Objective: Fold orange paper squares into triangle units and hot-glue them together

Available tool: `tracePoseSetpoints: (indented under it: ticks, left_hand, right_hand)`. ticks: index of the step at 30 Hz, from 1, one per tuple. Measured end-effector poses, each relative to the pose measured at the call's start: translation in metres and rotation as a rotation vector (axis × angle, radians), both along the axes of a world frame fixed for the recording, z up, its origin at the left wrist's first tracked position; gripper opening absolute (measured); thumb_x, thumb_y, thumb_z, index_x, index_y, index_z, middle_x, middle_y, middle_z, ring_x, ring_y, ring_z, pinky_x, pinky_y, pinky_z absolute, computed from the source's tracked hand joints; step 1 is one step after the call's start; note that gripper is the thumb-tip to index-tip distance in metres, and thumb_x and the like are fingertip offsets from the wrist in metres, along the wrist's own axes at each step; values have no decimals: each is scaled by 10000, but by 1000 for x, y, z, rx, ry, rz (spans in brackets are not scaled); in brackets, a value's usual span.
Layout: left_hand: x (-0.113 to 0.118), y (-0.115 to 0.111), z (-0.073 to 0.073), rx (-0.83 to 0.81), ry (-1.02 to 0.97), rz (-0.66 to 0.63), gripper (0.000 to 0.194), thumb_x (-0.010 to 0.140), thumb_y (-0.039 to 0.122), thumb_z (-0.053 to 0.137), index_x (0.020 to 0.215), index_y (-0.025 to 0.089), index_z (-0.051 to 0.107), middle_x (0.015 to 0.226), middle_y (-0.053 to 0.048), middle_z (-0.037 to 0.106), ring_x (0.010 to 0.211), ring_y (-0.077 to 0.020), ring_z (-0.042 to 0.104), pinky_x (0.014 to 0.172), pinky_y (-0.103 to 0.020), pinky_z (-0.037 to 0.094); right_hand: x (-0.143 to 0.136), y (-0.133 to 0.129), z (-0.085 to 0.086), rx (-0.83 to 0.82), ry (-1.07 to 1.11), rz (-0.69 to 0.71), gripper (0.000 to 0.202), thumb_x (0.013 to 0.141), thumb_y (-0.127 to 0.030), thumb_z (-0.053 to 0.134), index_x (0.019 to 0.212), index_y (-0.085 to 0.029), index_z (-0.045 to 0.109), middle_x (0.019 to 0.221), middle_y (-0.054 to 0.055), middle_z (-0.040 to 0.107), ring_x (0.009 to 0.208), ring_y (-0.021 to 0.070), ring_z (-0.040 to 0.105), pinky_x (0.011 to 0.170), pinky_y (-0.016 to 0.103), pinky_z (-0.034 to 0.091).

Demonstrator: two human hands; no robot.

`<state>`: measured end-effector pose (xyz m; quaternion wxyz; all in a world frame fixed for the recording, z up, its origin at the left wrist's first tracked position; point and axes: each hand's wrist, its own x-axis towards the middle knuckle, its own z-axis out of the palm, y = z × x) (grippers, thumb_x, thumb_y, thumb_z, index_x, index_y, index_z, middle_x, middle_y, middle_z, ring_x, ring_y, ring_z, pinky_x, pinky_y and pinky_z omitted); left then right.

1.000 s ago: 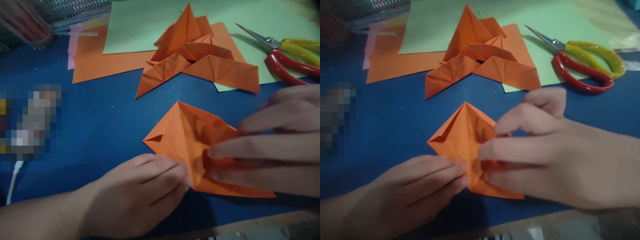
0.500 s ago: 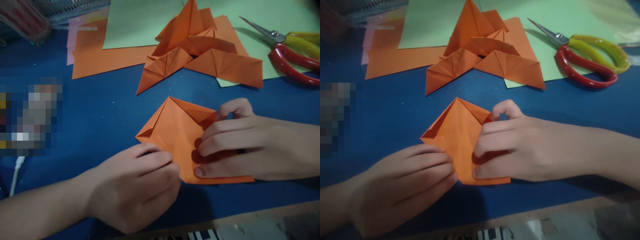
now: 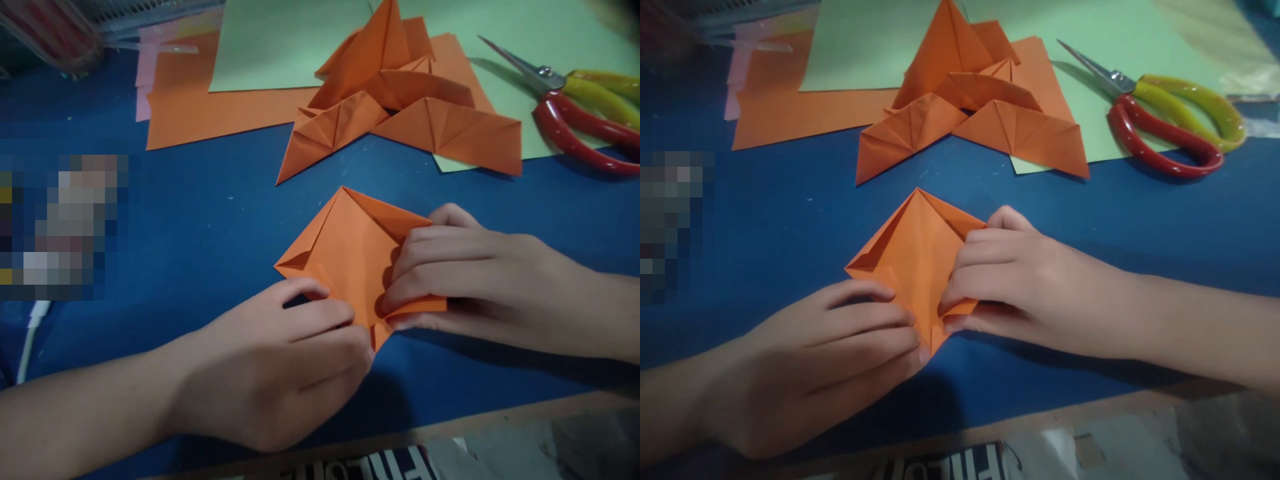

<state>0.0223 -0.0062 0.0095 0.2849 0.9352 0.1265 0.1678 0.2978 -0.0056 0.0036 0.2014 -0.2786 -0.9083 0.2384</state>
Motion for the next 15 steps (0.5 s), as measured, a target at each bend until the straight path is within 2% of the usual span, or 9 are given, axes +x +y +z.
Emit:
tracePoseSetpoints:
  ticks: [2, 4, 7, 10, 12, 15]
  left_hand:
    - [1, -1, 0, -68, -13, 16, 359, 1152, 133, 369, 988, 155, 687, 964, -7, 772, 881, -135, 688, 945, -299, 478]
    - [2, -2, 0, -66, -20, 8, 380, 1171, 152, 333, 1043, 146, 691, 962, -8, 773, 885, -140, 681, 920, -296, 479]
    - [5, -2, 3, -55, 4, 27, 414, 1182, 181, 304, 1061, 142, 697, 932, -13, 762, 861, -146, 667, 852, -276, 493]
    - [8, -3, 7, -128, 54, 80, 363, 1159, 178, 379, 985, 150, 696, 902, -9, 738, 846, -136, 668, 835, -242, 512]
    - [8, -5, 8, -156, 67, 92, 344, 1151, 182, 402, 984, 155, 701, 913, -12, 734, 854, -135, 673, 838, -236, 523]
    - [6, -7, 10, -76, 123, 70, 402, 1162, 195, 349, 1021, 162, 723, 961, -20, 750, 860, -137, 686, 822, -231, 536]
  right_hand:
    - [-1, -1, 1, -16, 10, -29, 142, 1124, -361, 537, 1052, -282, 631, 908, -57, 740, 819, 144, 663, 848, 382, 385]
    - [-1, -2, 3, -58, -12, -63, 124, 1116, -384, 554, 1102, -293, 637, 927, -74, 764, 771, 135, 673, 852, 379, 402]
    - [-2, -5, 5, -136, -62, -151, 234, 1105, -502, 538, 1169, -314, 662, 934, -51, 782, 699, 155, 671, 866, 401, 463]
    - [-4, -10, 1, -136, -36, -274, 329, 1066, -603, 549, 1218, -346, 684, 938, -6, 778, 757, 203, 674, 715, 370, 506]
    - [-6, -13, -3, -98, -17, -334, 318, 1047, -594, 587, 1234, -354, 678, 878, -1, 749, 778, 215, 667, 643, 333, 495]
    - [-10, -15, -6, -45, -8, -376, 251, 1044, -520, 618, 1205, -333, 665, 804, -15, 684, 741, 195, 662, 694, 331, 509]
